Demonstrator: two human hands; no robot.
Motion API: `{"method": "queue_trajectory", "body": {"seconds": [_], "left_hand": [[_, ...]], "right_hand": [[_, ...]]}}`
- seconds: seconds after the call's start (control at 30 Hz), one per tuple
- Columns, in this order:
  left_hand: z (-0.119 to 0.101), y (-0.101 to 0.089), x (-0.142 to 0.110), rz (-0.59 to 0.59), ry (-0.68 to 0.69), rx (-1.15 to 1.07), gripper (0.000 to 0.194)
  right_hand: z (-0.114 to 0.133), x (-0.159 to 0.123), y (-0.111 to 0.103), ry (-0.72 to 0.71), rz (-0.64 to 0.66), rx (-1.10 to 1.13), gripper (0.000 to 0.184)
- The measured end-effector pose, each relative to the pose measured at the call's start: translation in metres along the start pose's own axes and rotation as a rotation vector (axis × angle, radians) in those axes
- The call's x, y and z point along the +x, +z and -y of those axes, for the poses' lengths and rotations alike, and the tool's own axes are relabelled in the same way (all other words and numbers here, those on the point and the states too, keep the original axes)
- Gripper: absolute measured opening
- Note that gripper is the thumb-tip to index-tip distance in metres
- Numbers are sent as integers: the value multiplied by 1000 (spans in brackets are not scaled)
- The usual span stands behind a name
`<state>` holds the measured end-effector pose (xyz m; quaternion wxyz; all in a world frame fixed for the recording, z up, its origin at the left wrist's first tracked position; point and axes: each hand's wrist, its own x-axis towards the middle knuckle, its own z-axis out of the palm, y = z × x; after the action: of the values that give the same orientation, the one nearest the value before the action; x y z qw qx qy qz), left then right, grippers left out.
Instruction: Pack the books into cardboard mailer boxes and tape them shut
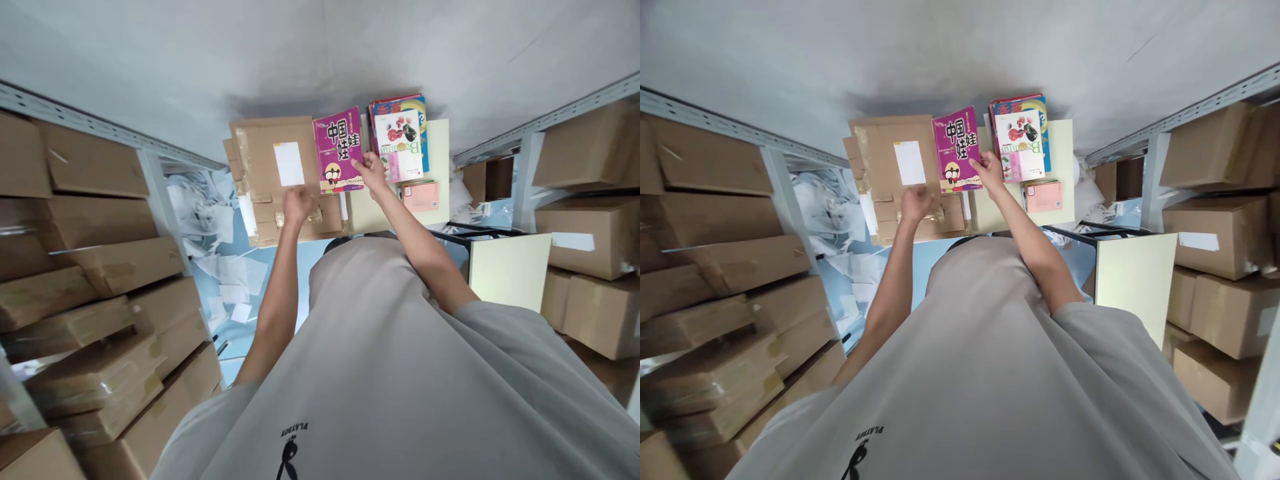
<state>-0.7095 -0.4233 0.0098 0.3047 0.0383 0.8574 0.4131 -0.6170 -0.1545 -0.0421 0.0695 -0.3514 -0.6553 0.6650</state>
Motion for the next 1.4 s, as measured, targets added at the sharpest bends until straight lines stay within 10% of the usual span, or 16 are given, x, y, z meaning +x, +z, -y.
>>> {"method": "queue_trajectory", "body": {"seconds": [0.13, 0.3, 0.57, 0.73, 1.2, 1.3, 1.4], "left_hand": [[-35, 12, -32, 186, 66, -328, 59], [-95, 78, -69, 537, 137, -577, 75], [-167, 211, -135, 1122, 157, -403, 67], [-181, 273, -199, 1336, 82, -273, 67], [-195, 486, -370, 1213, 70, -179, 63], [-198, 513, -403, 1119, 158, -151, 56], [-198, 528, -434, 1057, 288, -53, 43]], "right_hand": [[43, -64, -51, -87, -40, 169, 87], [68, -173, -121, -80, -287, 323, 75], [50, -355, -185, -49, -866, 580, 70], [24, -437, -218, -49, -991, 772, 69], [-96, -544, -435, -24, -1101, 686, 71], [-107, -554, -462, 19, -1333, 359, 73], [-104, -549, -470, 42, -1272, 229, 65]]}}
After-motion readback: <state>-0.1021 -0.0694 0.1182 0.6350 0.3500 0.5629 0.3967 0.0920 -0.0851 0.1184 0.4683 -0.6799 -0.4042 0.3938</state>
